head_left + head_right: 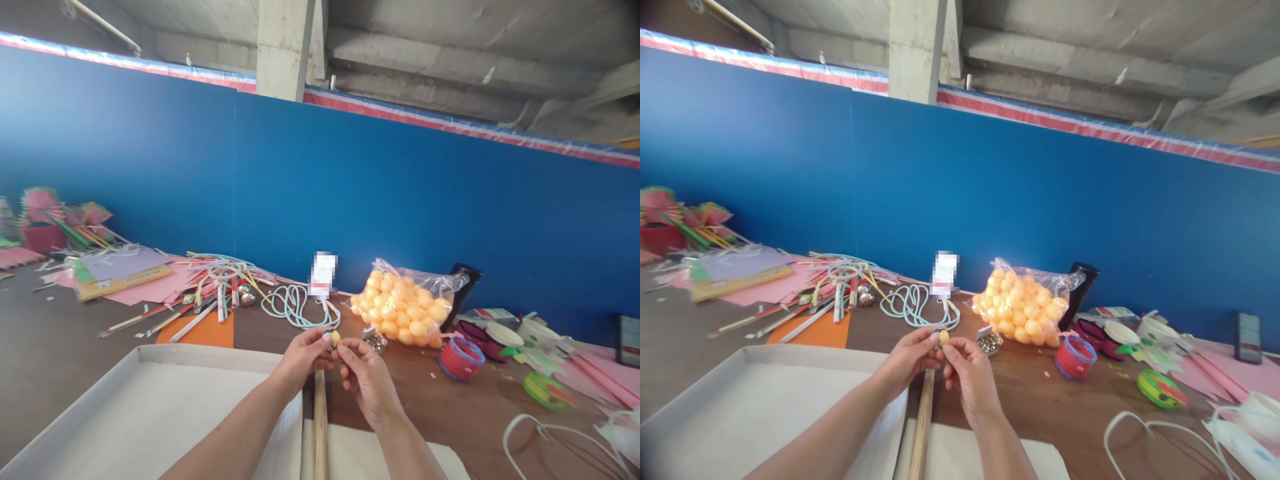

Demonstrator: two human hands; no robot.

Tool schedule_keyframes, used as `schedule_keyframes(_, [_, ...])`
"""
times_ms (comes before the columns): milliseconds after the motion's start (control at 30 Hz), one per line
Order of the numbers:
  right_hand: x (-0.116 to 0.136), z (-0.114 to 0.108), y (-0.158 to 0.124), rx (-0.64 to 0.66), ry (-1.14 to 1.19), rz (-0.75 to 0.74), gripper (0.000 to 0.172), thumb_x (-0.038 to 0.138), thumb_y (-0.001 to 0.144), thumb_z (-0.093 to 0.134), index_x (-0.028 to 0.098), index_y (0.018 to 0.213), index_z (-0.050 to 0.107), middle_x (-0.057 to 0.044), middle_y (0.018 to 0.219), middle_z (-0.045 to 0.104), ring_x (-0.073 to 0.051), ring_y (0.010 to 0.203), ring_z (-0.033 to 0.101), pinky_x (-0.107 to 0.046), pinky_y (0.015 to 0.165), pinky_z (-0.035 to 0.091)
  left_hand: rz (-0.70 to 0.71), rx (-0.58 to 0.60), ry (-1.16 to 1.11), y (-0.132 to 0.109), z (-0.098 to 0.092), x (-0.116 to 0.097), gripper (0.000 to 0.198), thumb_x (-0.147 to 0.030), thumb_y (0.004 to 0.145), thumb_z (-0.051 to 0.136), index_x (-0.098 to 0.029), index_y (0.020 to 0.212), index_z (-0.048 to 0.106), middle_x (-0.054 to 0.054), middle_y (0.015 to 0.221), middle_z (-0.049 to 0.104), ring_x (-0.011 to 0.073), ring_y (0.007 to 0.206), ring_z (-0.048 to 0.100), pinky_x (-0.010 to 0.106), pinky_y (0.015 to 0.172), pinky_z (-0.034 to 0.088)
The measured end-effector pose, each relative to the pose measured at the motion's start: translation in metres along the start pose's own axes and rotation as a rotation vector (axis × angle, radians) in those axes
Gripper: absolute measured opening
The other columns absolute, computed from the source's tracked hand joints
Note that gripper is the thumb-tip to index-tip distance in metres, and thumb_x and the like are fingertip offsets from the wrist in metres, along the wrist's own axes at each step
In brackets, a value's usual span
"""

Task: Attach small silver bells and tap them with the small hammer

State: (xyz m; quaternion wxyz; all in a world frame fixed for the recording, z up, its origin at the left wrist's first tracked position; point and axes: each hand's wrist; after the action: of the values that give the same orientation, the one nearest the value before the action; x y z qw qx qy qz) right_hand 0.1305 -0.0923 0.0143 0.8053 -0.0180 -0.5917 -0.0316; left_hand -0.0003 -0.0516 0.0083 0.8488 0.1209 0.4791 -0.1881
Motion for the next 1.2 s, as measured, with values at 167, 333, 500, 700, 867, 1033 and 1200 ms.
schedule_keyframes(167, [0.0004,-0.0007,0.0010,0.000,0.061,0.044,0.020,0.032,0.068,0.070,0.017,0.078,0.064,0.002,0.065,0.059,-0.004,0.047,0.042,-0.013,0.038,0.035,0.003,0.011,0.031,0.0002,-0.0009,0.0027,0.036,-0.036,0.072,0.063,-0.012,0.099,0.060,0.006,0.079,0.061,0.0119,0.067,0.059,0.024,0.061,0.048])
schedule_keyframes(333, [-0.0007,-0.0027,0.0016,0.006,0.092,0.067,0.017,0.031,0.068,0.071,0.017,0.075,0.064,0.003,0.065,0.054,-0.003,0.049,0.040,-0.011,0.040,0.034,0.000,0.006,0.051,0.0012,-0.0018,0.0043,0.036,-0.038,0.072,0.063,-0.012,0.097,0.060,0.007,0.077,0.062,0.0117,0.065,0.059,0.025,0.062,0.048])
schedule_keyframes(500, [-0.0031,-0.0038,0.0022,0.031,0.121,0.048,0.013,0.027,0.072,0.068,0.016,0.075,0.063,0.003,0.066,0.054,-0.003,0.050,0.040,-0.011,0.040,0.034,-0.004,0.005,0.066,0.0014,-0.0014,0.0039,0.037,-0.040,0.071,0.063,-0.012,0.095,0.059,0.006,0.075,0.062,0.0113,0.063,0.059,0.026,0.063,0.048])
schedule_keyframes(700, [-0.0046,-0.0044,0.0029,0.045,0.119,0.033,0.011,0.026,0.075,0.066,0.015,0.075,0.062,0.003,0.066,0.053,-0.002,0.049,0.039,-0.011,0.040,0.033,-0.007,0.015,0.099,0.0020,-0.0013,0.0031,0.035,-0.041,0.072,0.062,-0.012,0.091,0.059,0.005,0.075,0.061,0.0108,0.063,0.058,0.026,0.063,0.048])
schedule_keyframes(867, [-0.0040,-0.0042,0.0019,0.061,0.128,0.038,0.012,0.026,0.075,0.065,0.014,0.074,0.061,0.002,0.065,0.052,-0.003,0.049,0.038,-0.011,0.040,0.033,-0.008,0.012,0.118,0.0022,-0.0020,0.0051,0.035,-0.042,0.071,0.062,-0.012,0.090,0.058,0.005,0.075,0.061,0.0108,0.062,0.058,0.026,0.062,0.048])
schedule_keyframes(1033, [-0.0036,-0.0046,0.0019,0.066,0.136,0.044,0.013,0.025,0.075,0.066,0.014,0.073,0.061,0.002,0.066,0.052,-0.003,0.050,0.039,-0.011,0.040,0.033,-0.012,0.011,0.133,0.0014,-0.0025,0.0065,0.036,-0.042,0.071,0.062,-0.012,0.090,0.058,0.005,0.075,0.062,0.0109,0.061,0.058,0.026,0.062,0.048])
schedule_keyframes(1200, [-0.0036,-0.0048,0.0032,0.072,0.134,0.044,0.012,0.025,0.075,0.066,0.014,0.072,0.061,0.002,0.065,0.052,-0.003,0.049,0.039,-0.011,0.040,0.034,-0.015,0.009,0.135,0.0010,-0.0011,0.0045,0.035,-0.042,0.071,0.062,-0.012,0.088,0.058,0.005,0.074,0.061,0.0107,0.060,0.058,0.026,0.060,0.048])
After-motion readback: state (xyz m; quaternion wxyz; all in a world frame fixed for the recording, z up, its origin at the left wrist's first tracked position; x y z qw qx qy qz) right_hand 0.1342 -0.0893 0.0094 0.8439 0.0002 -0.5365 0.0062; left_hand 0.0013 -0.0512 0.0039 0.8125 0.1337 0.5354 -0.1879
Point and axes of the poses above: each hand's wrist, its own y-axis towards the middle knuckle, its own z-axis out of the palm, x = y × z
